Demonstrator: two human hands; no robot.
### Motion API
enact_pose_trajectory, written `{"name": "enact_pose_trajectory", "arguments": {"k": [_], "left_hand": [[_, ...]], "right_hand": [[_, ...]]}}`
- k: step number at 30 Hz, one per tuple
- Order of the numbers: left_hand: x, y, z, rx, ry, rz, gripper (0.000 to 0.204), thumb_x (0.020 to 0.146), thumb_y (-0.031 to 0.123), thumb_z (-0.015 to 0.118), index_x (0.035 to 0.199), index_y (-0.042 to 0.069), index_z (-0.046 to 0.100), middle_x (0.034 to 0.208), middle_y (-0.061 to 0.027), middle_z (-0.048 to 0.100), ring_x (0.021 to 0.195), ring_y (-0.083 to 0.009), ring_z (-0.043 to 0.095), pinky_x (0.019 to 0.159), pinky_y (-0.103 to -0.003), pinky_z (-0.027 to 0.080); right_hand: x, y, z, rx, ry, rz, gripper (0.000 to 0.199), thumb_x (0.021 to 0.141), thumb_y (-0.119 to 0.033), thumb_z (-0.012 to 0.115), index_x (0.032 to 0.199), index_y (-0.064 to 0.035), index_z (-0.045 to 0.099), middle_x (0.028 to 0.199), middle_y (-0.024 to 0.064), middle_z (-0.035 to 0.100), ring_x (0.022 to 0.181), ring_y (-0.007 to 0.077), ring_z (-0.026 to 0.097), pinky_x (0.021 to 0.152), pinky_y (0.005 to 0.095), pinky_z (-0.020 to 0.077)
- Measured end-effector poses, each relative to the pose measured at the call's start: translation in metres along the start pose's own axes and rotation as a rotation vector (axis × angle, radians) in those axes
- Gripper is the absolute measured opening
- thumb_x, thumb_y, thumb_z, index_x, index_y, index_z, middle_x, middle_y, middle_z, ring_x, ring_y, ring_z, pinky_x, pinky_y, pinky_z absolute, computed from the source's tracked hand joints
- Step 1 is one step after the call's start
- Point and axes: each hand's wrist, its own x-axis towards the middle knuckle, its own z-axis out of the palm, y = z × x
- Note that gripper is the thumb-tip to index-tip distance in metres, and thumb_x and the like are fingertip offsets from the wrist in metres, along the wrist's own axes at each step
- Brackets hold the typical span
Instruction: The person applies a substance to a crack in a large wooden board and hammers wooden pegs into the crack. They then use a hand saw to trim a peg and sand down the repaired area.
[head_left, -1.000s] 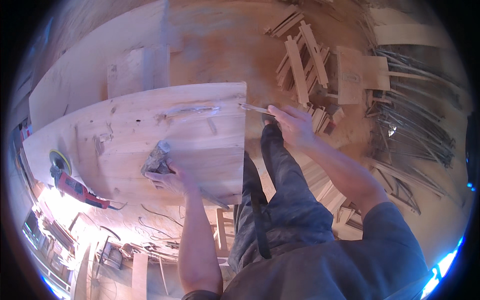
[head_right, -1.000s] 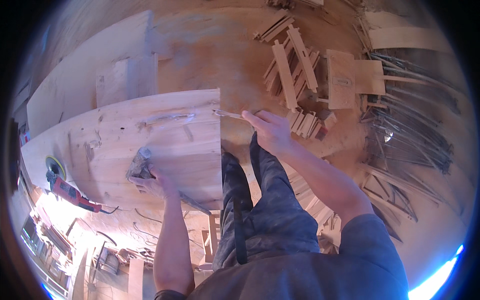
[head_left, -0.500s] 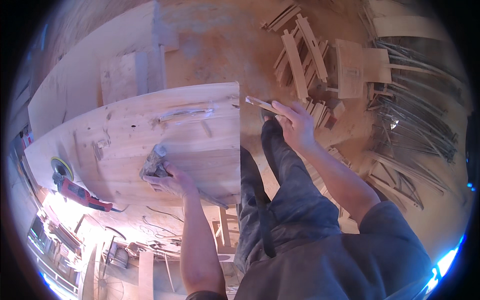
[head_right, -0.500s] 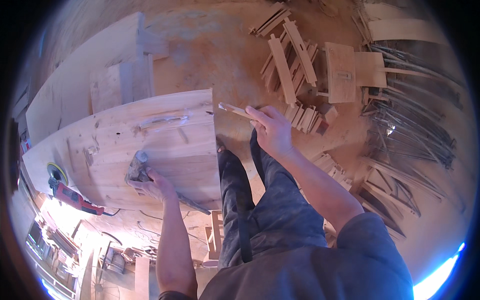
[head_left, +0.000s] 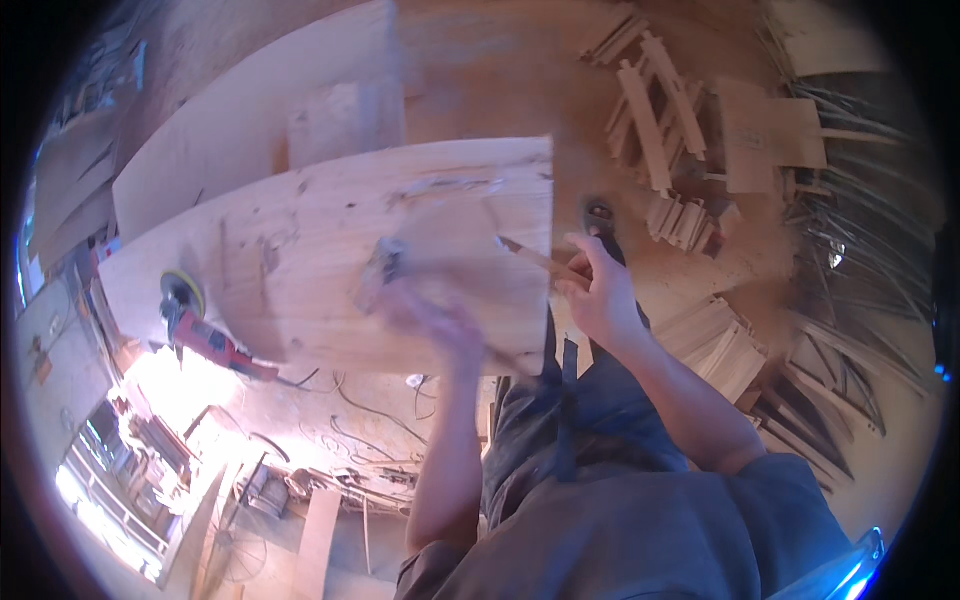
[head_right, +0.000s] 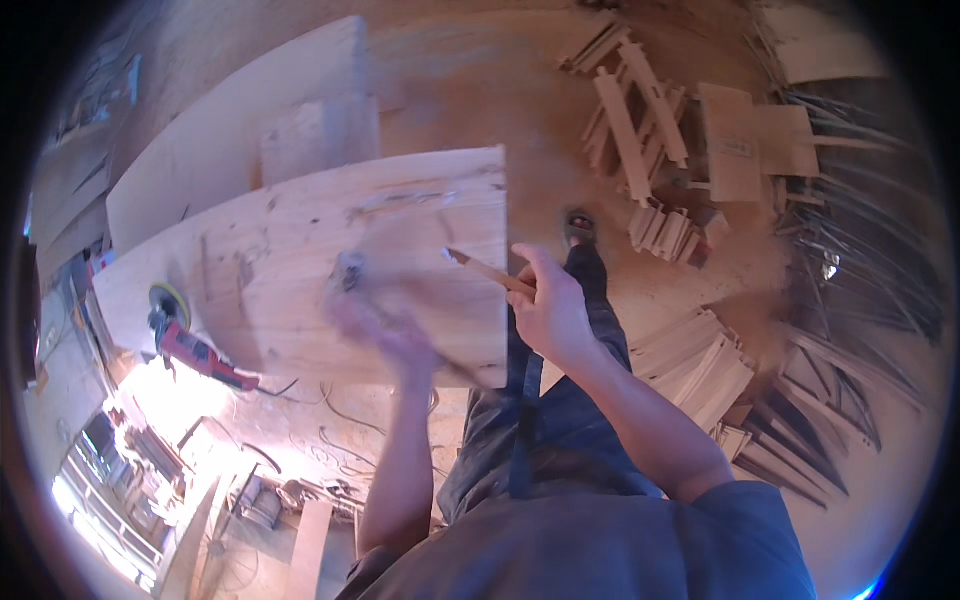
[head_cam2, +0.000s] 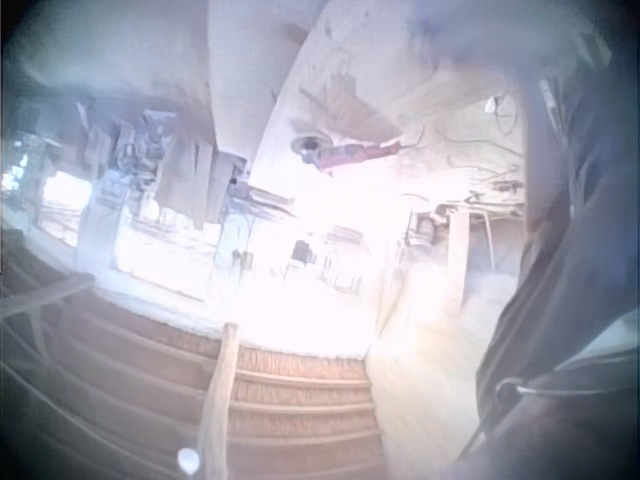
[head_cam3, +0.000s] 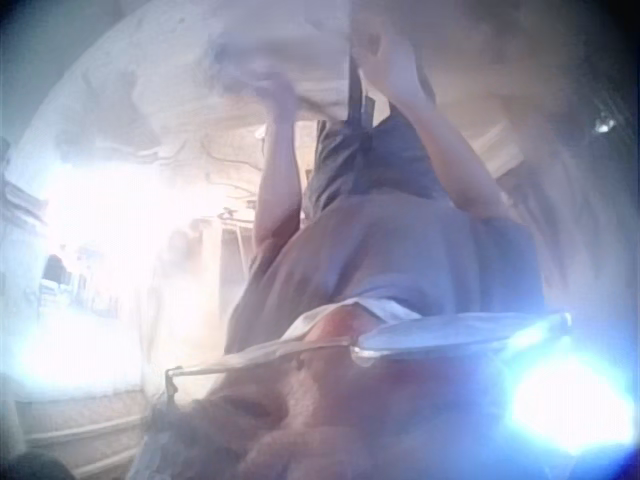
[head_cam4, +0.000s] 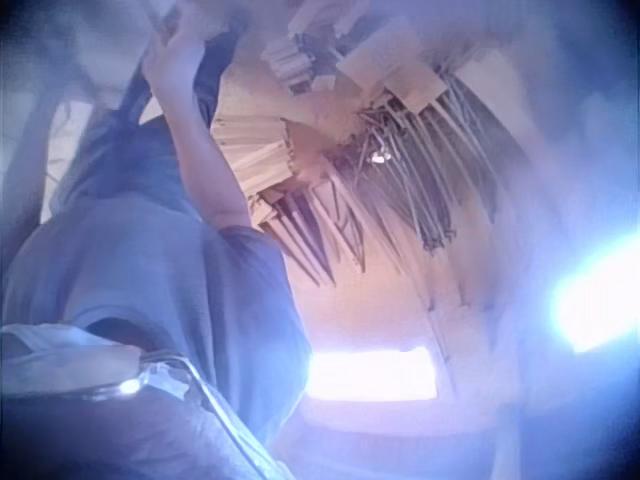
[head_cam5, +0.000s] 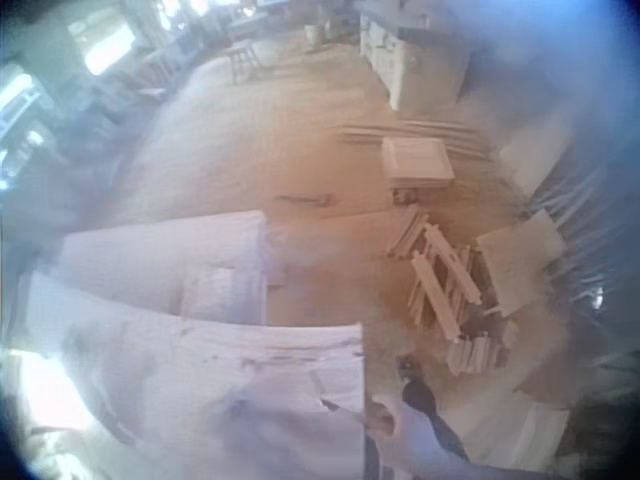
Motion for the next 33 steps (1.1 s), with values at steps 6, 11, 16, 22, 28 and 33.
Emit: {"name": "enact_pose_trajectory", "arguments": {"k": [6, 11, 16, 22, 28, 33], "left_hand": [[0.029, 0.045, -0.060, -0.055, -0.588, 0.647, 0.054, 0.072, 0.006, 0.066, 0.125, 0.002, 0.056, 0.125, -0.0215, 0.054, 0.123, -0.0376, 0.052, 0.107, -0.050, 0.041], [0.037, -0.022, -0.092, 0.047, -0.684, 0.450, 0.050, 0.072, 0.004, 0.066, 0.122, 0.002, 0.059, 0.111, -0.0151, 0.060, 0.108, -0.0362, 0.056, 0.095, -0.048, 0.045], [0.042, -0.070, -0.130, 0.190, -0.502, 0.303, 0.040, 0.083, 0.007, 0.064, 0.122, 0.003, 0.060, 0.106, -0.0136, 0.061, 0.102, -0.0342, 0.056, 0.089, -0.048, 0.044], [0.037, -0.037, -0.139, 0.133, -0.384, 0.276, 0.029, 0.090, 0.008, 0.064, 0.118, 0.001, 0.060, 0.101, -0.0135, 0.060, 0.099, -0.0356, 0.054, 0.089, -0.048, 0.041], [0.035, 0.034, -0.108, -0.095, -0.310, 0.425, 0.017, 0.092, 0.000, 0.056, 0.109, -0.001, 0.059, 0.098, -0.0178, 0.061, 0.090, -0.0370, 0.059, 0.081, -0.047, 0.049], [0.026, 0.101, -0.030, -0.195, -0.454, 0.744, 0.023, 0.085, -0.006, 0.059, 0.106, 0.002, 0.059, 0.091, -0.0169, 0.062, 0.083, -0.0361, 0.061, 0.074, -0.047, 0.050]], "right_hand": [[-0.020, -0.052, 0.061, -0.042, -0.135, -0.111, 0.045, 0.084, -0.004, 0.073, 0.125, -0.0011, 0.055, 0.099, 0.0158, 0.070, 0.092, 0.0295, 0.070, 0.079, 0.0347, 0.0542], [-0.019, -0.040, 0.088, 0.364, -0.416, 0.008, 0.052, 0.081, -0.014, 0.076, 0.127, 0.0001, 0.056, 0.108, 0.0227, 0.067, 0.098, 0.0377, 0.067, 0.083, 0.0435, 0.0542], [-0.036, -0.020, 0.152, -0.550, -0.185, -0.440, 0.045, 0.080, -0.012, 0.072, 0.120, 0.0022, 0.056, 0.108, 0.0224, 0.064, 0.111, 0.0373, 0.061, 0.089, 0.0470, 0.0514], [-0.023, -0.026, 0.153, -0.544, -0.300, -0.140, 0.038, 0.077, -0.011, 0.063, 0.111, 0.0023, 0.057, 0.101, 0.0251, 0.066, 0.103, 0.0414, 0.064, 0.086, 0.0493, 0.0517], [-0.040, 0.007, 0.063, -0.337, -0.319, -0.079, 0.023, 0.074, -0.015, 0.064, 0.092, -0.0027, 0.066, 0.087, 0.0208, 0.069, 0.086, 0.0419, 0.068, 0.077, 0.0528, 0.0530], [-0.120, 0.107, -0.056, -0.180, 0.144, -0.069, 0.017, 0.071, -0.007, 0.066, 0.088, -0.0047, 0.064, 0.079, 0.0187, 0.064, 0.079, 0.0400, 0.066, 0.065, 0.0445, 0.0521]]}}
